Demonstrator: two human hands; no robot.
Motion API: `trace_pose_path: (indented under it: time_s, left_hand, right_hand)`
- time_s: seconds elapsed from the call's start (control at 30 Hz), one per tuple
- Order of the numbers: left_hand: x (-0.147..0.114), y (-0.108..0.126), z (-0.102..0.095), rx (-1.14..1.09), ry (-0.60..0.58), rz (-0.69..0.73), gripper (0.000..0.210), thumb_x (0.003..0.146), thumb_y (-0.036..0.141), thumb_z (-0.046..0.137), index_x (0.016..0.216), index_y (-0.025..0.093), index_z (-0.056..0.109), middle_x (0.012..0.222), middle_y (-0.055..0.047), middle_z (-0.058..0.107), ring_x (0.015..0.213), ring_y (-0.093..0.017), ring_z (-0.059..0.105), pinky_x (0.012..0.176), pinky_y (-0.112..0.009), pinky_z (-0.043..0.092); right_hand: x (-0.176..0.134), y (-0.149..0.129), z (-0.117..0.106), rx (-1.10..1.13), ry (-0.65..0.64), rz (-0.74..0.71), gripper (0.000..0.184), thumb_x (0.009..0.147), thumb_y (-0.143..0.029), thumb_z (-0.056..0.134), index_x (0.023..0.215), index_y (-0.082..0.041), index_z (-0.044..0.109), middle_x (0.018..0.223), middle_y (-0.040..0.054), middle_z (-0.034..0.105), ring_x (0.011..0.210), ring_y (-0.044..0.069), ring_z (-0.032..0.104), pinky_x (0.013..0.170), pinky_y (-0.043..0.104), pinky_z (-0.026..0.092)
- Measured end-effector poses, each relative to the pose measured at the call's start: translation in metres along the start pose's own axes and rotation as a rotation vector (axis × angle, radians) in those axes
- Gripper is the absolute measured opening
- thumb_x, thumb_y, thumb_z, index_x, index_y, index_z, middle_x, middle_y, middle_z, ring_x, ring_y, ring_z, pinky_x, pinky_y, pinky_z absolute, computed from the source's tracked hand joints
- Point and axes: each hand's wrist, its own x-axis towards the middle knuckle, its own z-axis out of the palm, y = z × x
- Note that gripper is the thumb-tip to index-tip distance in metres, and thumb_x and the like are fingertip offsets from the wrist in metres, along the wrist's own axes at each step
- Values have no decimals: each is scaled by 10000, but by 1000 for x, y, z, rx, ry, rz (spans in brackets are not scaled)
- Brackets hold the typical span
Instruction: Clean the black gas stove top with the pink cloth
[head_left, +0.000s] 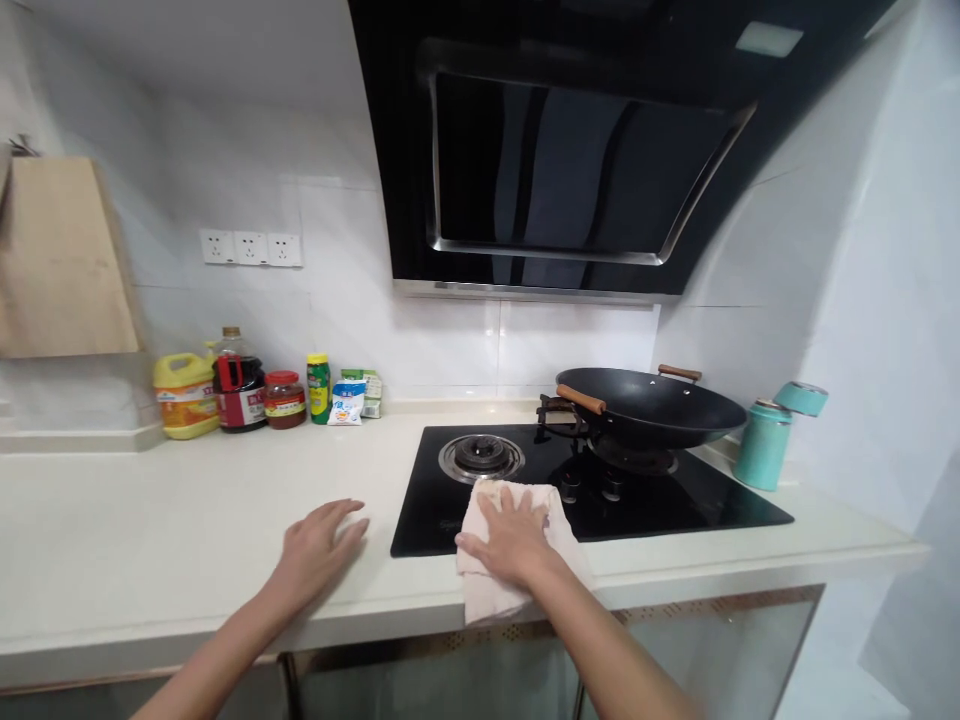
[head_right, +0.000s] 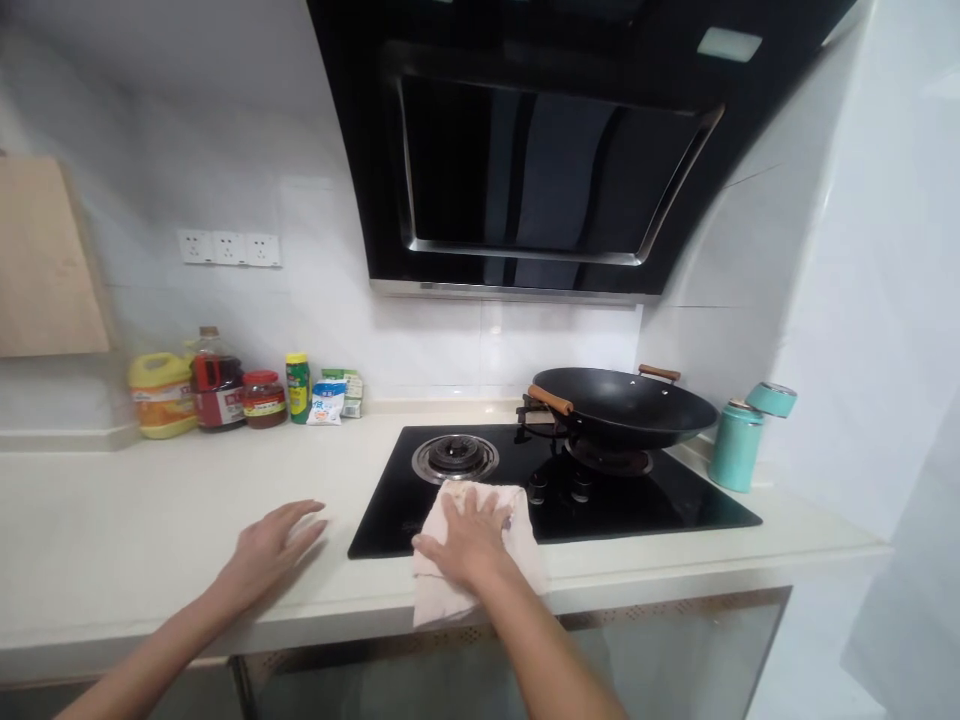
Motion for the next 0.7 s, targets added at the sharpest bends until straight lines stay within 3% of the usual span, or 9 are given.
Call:
trace_pose_path:
  time_s: [0.07,0.17,0.27,0.47,0.7]
  left_hand:
    - [-7,-20,-4,77,-30,-62,523,931,523,388,1254,237,685,1372,-105,668,1317,-328,572,1090,-540,411]
    - [-17,-33,-3,127,-95,-83,524,935,537,360,1201,264,720,1387,-96,662,1334,-321,559,1072,-529,413]
    - [-23,-35,0,137,-103,-63,516,938,541,362,1186,284,734,1390,-91,664,1327,-307,565,1064,-511,415]
    - [-28,-36,8,147,-54,-13,521,923,557,402,1210,272,731,1379,-108,664,1321,-329,567,1050,-529,437]
    - [-34,-49,23,118,72,83,462,914,609,476,1122,318,769,1276,-59,731,1270,-333,615,1039,-507,488]
  right_hand:
    - [6,-6,-6,-8,2,-37,910,851,-878,351,1591,-350,311,1697,122,187,1515,527,112,1142,742,55]
    - [13,1,-13,-26,71,-92,611,943,-677,428,1445,-337,506,1572,92,422,1442,405,347,1157,637,204]
    - [25,17,-17,-49,125,-43,393,989,-425,426,1319,-271,573,1415,103,549,1326,298,481,1104,500,345]
    - [76,46,-17,-93,186,241,383,966,-215,418,1322,-138,535,1370,214,534,1290,317,517,1067,466,370]
    - [159,75,-31,-108,139,502,429,909,-263,551,1312,-115,535,1312,252,592,1257,364,574,1034,550,407]
